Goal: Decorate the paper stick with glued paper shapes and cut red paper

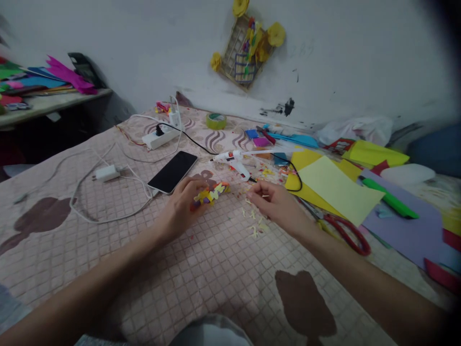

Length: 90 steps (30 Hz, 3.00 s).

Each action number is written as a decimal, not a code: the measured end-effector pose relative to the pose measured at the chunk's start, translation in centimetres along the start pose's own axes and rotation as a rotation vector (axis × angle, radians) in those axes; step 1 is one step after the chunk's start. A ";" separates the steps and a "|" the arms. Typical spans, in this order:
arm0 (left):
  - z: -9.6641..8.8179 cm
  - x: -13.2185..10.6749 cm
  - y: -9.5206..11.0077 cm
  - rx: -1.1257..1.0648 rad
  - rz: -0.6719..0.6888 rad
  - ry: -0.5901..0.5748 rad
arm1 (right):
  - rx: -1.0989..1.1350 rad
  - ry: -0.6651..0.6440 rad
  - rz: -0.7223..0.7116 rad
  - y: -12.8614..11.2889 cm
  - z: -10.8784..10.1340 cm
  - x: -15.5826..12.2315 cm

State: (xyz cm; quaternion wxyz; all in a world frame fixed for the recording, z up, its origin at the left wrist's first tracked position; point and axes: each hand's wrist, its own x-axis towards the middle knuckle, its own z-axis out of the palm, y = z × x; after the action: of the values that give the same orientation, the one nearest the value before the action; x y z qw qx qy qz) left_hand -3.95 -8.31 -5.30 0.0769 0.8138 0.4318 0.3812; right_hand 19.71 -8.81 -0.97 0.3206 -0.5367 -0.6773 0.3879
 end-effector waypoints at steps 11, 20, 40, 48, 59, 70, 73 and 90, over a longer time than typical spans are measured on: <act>-0.9 -0.3 3.7 0.106 0.121 0.124 | -0.553 -0.117 -0.128 3.2 -2.6 -4.4; 0.6 -0.7 5.7 -0.105 0.149 -0.035 | -0.730 -0.079 -0.168 4.0 -1.9 -5.0; 2.9 1.5 7.3 -0.880 -0.458 -0.234 | -0.280 0.095 -0.227 0.0 0.8 -4.0; 3.0 1.5 7.4 -1.043 -0.566 -0.223 | 0.070 -0.049 0.014 0.6 0.9 -3.3; 1.1 1.2 5.9 -0.939 -0.545 -0.199 | -0.219 0.193 -0.142 2.6 -1.9 1.5; -1.5 1.8 3.0 -0.824 -0.599 -0.056 | -0.643 0.088 -0.281 3.4 0.4 11.9; -1.7 1.9 2.7 -0.859 -0.637 -0.065 | -0.604 0.090 -0.219 3.0 1.0 12.8; -3.0 2.9 3.3 -0.913 -0.602 -0.016 | -0.136 0.224 -0.102 -0.5 -3.3 7.4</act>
State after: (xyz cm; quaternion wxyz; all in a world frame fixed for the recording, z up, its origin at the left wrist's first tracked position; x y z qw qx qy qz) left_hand -2.89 -8.69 -0.12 0.5314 0.5408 0.4358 0.4850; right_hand 20.71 -1.03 1.20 0.3764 -0.5620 -0.6885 0.2616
